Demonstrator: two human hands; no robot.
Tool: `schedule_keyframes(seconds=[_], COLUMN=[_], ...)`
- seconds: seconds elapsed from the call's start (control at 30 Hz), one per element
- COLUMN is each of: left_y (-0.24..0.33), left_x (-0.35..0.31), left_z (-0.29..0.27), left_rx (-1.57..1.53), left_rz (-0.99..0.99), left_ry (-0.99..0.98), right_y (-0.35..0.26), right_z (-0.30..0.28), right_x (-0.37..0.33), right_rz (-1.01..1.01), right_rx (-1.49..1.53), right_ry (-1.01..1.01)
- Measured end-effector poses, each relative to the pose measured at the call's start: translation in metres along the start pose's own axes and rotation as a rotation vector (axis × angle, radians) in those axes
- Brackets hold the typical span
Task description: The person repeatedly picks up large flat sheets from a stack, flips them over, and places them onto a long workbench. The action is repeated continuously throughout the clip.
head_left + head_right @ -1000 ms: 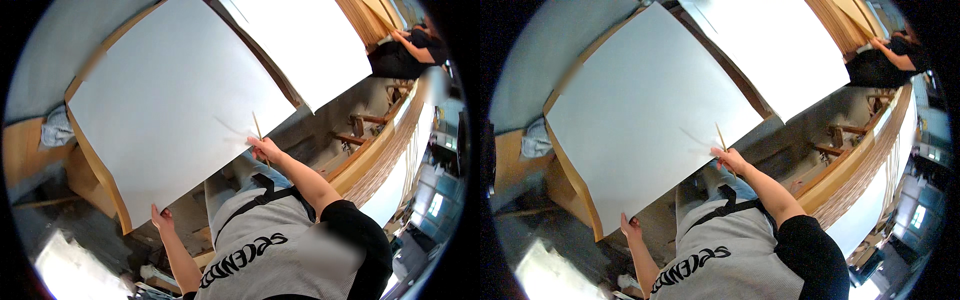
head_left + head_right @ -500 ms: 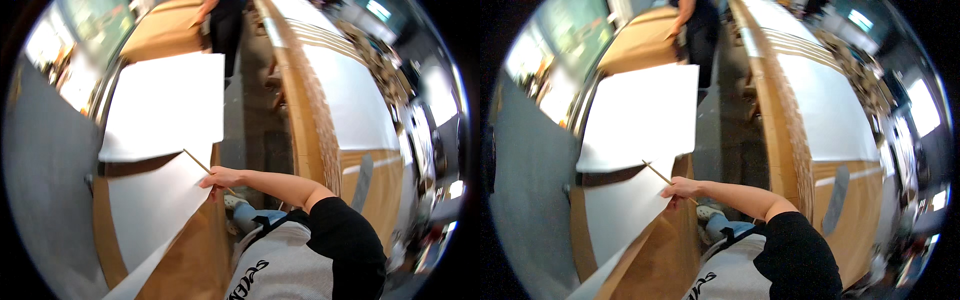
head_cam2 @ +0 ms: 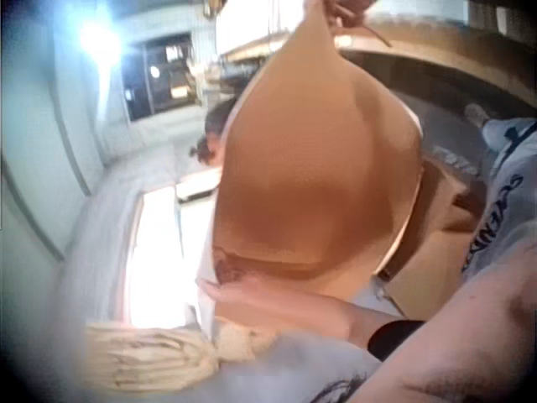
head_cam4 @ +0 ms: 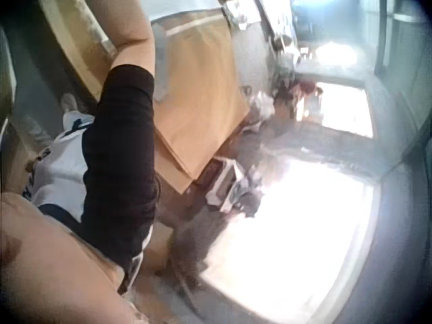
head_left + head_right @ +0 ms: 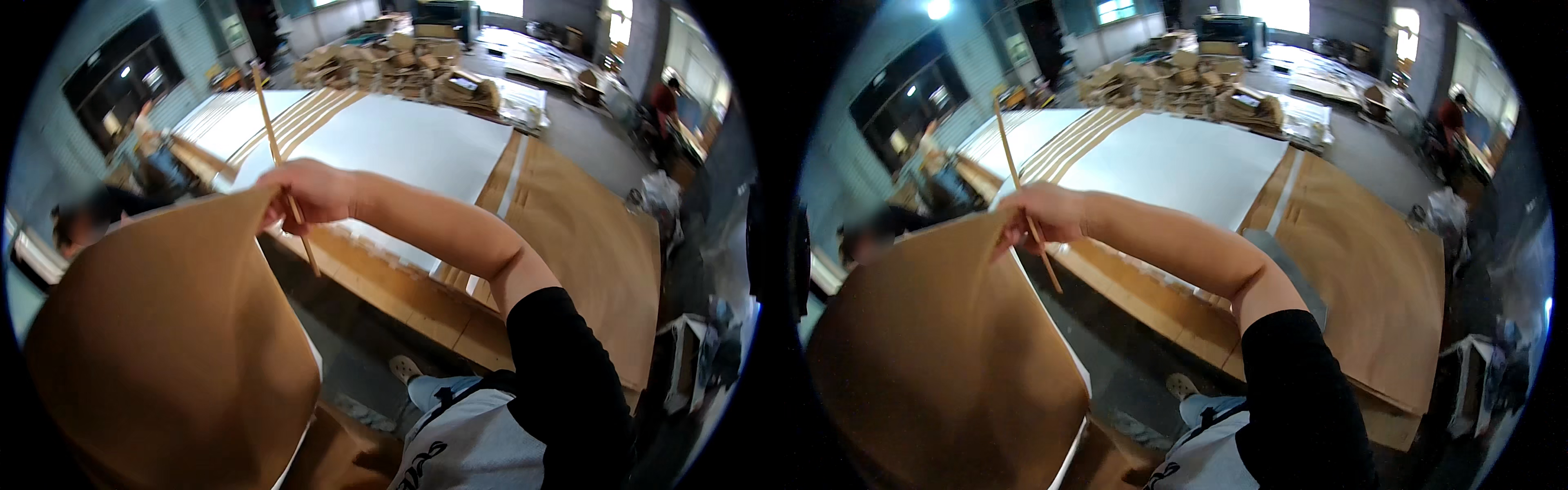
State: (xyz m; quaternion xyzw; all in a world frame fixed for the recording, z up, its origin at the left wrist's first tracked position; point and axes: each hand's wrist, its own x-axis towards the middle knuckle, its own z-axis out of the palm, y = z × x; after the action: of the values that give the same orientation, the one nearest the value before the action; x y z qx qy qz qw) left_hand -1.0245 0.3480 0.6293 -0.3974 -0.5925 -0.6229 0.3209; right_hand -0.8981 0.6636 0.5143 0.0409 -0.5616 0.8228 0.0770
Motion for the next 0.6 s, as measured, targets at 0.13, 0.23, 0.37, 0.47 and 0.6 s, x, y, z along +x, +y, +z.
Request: schedule_keyframes(seconds=[0.13, 0.23, 0.37, 0.47, 0.6], left_y=[-0.026, -0.011, 0.030, 0.055, 0.068], left_x=[0.071, 0.094, 0.124, 0.136, 0.149], left_z=[0.187, 0.333, 0.464, 0.538, 0.594], left_rx=[-0.239, -0.382, -0.380, -0.417, -0.490], left_rz=[0.160, 0.270, 0.412, 0.466, 0.493], left_ry=[-0.343, -0.554, -0.732, -0.824, -0.893], right_y=[-0.072, -0.122, -0.186, -0.226, -0.258], right_z=[-0.073, -0.120, -0.146, -0.151, -0.138], right_x=[0.012, -0.002, -0.008, -0.034, -0.096], right_rz=[-0.276, -0.435, -0.658, -0.845, -1.078], right_rx=[0.002, -0.001, -0.076, -0.162, -0.652], right_ry=[-0.006, 0.076, 0.136, 0.294, 0.682])
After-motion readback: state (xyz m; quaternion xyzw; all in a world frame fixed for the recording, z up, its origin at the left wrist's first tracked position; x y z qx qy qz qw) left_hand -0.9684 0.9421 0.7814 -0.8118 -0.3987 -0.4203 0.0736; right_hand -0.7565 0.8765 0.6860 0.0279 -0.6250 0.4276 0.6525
